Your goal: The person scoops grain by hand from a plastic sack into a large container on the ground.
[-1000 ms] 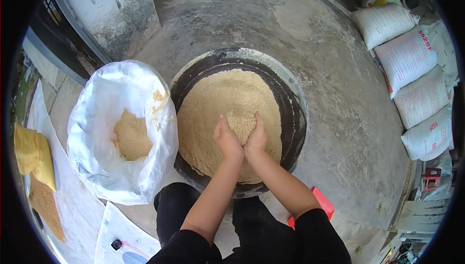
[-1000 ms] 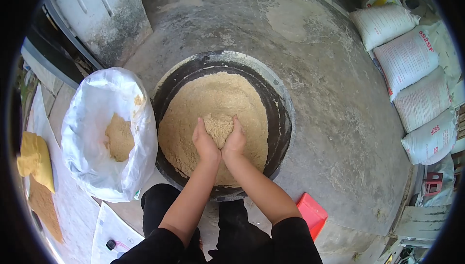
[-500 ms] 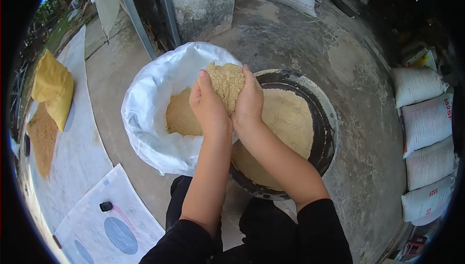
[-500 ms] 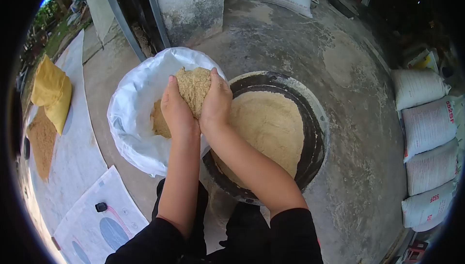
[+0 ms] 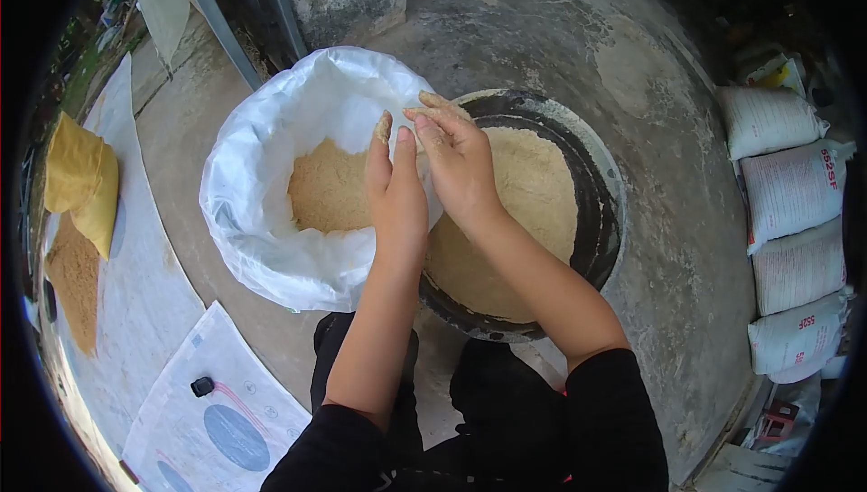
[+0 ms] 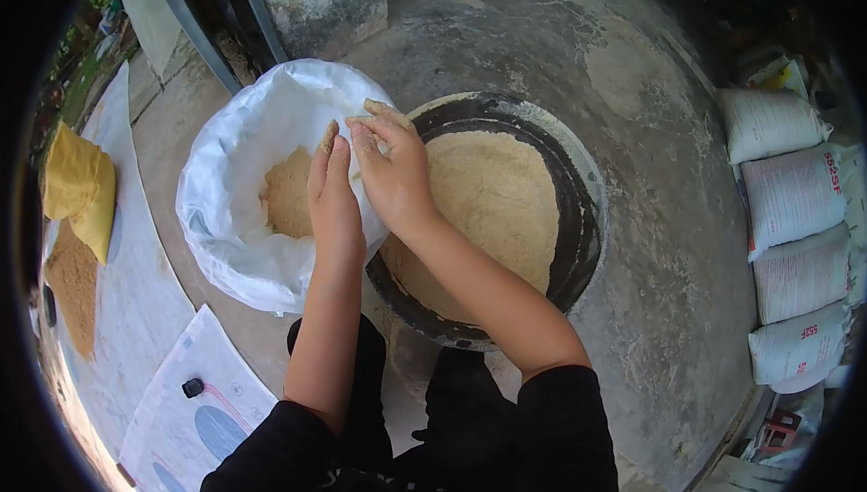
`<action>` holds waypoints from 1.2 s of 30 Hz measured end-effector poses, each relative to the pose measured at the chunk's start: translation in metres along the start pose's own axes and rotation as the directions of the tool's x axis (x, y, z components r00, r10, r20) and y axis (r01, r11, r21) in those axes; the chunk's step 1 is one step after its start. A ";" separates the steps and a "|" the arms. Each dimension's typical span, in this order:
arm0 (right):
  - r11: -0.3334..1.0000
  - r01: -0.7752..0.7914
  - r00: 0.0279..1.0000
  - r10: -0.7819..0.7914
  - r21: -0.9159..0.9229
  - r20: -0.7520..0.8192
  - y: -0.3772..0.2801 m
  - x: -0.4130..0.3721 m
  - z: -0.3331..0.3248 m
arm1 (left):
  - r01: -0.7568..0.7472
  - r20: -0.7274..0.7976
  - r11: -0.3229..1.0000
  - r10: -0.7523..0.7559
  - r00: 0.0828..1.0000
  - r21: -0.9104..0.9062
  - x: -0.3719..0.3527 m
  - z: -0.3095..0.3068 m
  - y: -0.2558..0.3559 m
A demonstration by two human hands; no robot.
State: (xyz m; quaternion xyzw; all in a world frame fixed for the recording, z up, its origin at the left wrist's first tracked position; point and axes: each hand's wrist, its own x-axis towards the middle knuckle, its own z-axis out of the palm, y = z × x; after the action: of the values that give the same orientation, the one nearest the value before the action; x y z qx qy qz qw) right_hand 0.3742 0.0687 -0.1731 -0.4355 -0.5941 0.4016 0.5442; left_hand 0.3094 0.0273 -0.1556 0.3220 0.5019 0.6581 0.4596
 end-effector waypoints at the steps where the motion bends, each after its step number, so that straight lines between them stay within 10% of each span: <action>1: 0.997 0.008 0.999 -0.011 -0.074 -0.045 0.007 -0.002 -0.017 | -0.071 0.060 0.997 0.071 0.996 -0.001 -0.002 0.009 -0.011; 9: 0.921 -0.306 0.727 0.389 0.241 -0.566 0.152 -0.061 -0.151 | -0.185 0.441 0.963 0.081 0.894 0.197 -0.047 0.083 -0.103; 12: 0.880 -0.473 0.642 0.373 0.037 -0.669 0.207 -0.095 -0.180 | -0.181 0.440 0.860 -0.055 0.896 0.477 -0.039 0.085 -0.191; 19: 0.772 -0.570 0.407 0.562 0.280 -0.720 0.264 -0.132 -0.171 | -0.413 0.418 0.279 0.041 0.907 0.867 -0.039 0.045 -0.305; 21: 0.738 -0.501 0.394 0.660 0.452 -0.639 0.259 -0.127 -0.161 | -0.193 0.344 0.771 -0.036 0.938 0.607 -0.049 0.053 -0.311; 22: 0.735 -0.499 0.384 0.662 0.459 -0.644 0.254 -0.126 -0.154 | -0.196 0.354 0.768 -0.042 0.934 0.609 -0.053 0.058 -0.313; 24: 0.635 -0.526 0.312 0.763 0.565 -0.567 0.231 -0.116 -0.141 | 0.261 0.101 0.936 -0.290 0.952 0.237 -0.053 0.075 -0.315; 29: 0.481 -0.359 0.185 0.877 0.800 -0.444 0.208 -0.100 -0.133 | 0.527 -0.031 0.827 -0.542 0.840 -0.193 -0.053 0.094 -0.266; 31: 0.432 -0.102 0.323 0.866 0.896 -0.381 0.206 -0.096 -0.131 | 0.517 -0.058 0.813 -0.549 0.834 -0.269 -0.050 0.096 -0.242; 36: 0.465 -0.057 0.463 0.797 0.884 -0.389 0.122 -0.060 -0.119 | 0.398 0.131 0.808 -0.380 0.916 -0.436 -0.034 0.094 -0.173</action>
State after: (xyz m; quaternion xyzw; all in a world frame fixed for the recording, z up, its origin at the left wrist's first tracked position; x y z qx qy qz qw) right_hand 0.5040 0.0479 -0.2972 -0.4327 0.0932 0.5215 0.7295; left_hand 0.4540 0.0429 -0.2923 0.1084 0.3810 0.6425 0.6559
